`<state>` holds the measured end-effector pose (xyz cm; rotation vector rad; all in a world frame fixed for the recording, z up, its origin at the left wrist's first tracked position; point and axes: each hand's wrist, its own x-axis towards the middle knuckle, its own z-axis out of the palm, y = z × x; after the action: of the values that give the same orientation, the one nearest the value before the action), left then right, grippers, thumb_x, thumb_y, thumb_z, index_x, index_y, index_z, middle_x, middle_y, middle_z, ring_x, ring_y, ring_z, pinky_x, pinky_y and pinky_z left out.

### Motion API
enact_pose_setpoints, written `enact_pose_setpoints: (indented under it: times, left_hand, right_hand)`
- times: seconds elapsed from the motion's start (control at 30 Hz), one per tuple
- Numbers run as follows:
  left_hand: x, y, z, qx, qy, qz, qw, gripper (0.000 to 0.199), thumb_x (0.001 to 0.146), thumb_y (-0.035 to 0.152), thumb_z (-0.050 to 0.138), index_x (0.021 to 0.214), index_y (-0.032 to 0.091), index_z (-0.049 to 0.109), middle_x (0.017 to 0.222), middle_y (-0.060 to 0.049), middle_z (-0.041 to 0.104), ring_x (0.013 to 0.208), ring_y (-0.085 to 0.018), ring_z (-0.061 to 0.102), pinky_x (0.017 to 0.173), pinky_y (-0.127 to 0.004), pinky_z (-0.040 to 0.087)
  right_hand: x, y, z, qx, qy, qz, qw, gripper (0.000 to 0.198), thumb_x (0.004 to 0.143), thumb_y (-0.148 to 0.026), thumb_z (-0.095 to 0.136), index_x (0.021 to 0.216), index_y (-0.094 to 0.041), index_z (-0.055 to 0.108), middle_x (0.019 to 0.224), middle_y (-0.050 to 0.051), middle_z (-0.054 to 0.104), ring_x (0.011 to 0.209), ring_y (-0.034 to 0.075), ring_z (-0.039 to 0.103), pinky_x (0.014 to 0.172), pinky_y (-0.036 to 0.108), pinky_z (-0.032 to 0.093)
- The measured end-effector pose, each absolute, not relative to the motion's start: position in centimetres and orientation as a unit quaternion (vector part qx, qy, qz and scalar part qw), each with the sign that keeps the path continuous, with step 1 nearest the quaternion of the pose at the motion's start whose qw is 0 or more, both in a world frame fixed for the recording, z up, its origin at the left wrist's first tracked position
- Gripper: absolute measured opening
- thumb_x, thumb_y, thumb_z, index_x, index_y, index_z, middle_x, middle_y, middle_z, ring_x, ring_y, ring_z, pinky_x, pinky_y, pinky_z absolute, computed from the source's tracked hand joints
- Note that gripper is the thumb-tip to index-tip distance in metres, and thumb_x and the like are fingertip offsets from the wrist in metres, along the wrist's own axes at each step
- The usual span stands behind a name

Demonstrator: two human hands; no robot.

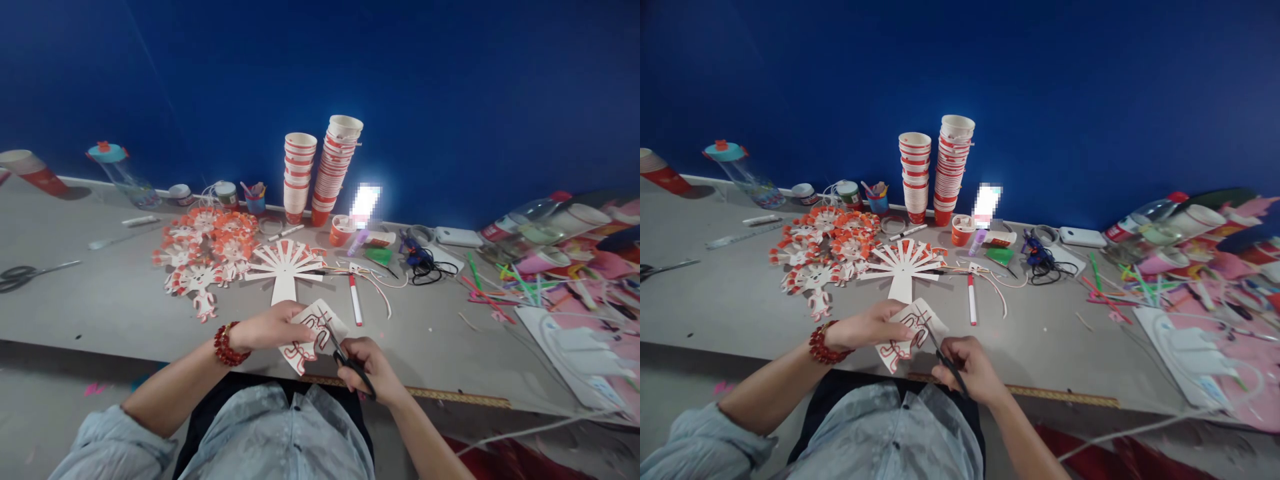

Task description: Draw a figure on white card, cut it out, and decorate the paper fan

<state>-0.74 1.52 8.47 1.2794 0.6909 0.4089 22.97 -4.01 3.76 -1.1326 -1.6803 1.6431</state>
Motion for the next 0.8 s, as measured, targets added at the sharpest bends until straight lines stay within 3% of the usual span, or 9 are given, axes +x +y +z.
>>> enact_pose_setpoints:
  times: [0.4,0.8]
  left_hand:
    - [-0.75,1.46,8.48,0.583,0.313,0.184,0.727,0.042,0.076,0.053,0.070,0.082,0.012,0.064,0.069,0.000,0.056,0.060,-0.010,0.045,0.054,-0.019,0.039]
    - [-0.81,1.32,8.23,0.579,0.308,0.196,0.730,0.037,0.078,0.047,0.069,0.082,0.011,0.064,0.071,0.000,0.056,0.062,-0.010,0.045,0.053,-0.018,0.039]
  right_hand:
    - [22.99,-3.64,3.83,-0.421,-0.704,0.503,0.273,0.055,0.080,-0.065,0.056,0.056,-0.023,0.029,0.052,-0.007,0.026,0.048,0.008,0.025,0.045,0.023,0.018]
    - [23.05,-3.91,3.39,-0.421,-0.682,0.528,0.281,0.051,0.080,-0.058,0.059,0.057,-0.023,0.031,0.049,-0.007,0.030,0.045,0.008,0.028,0.043,0.022,0.020]
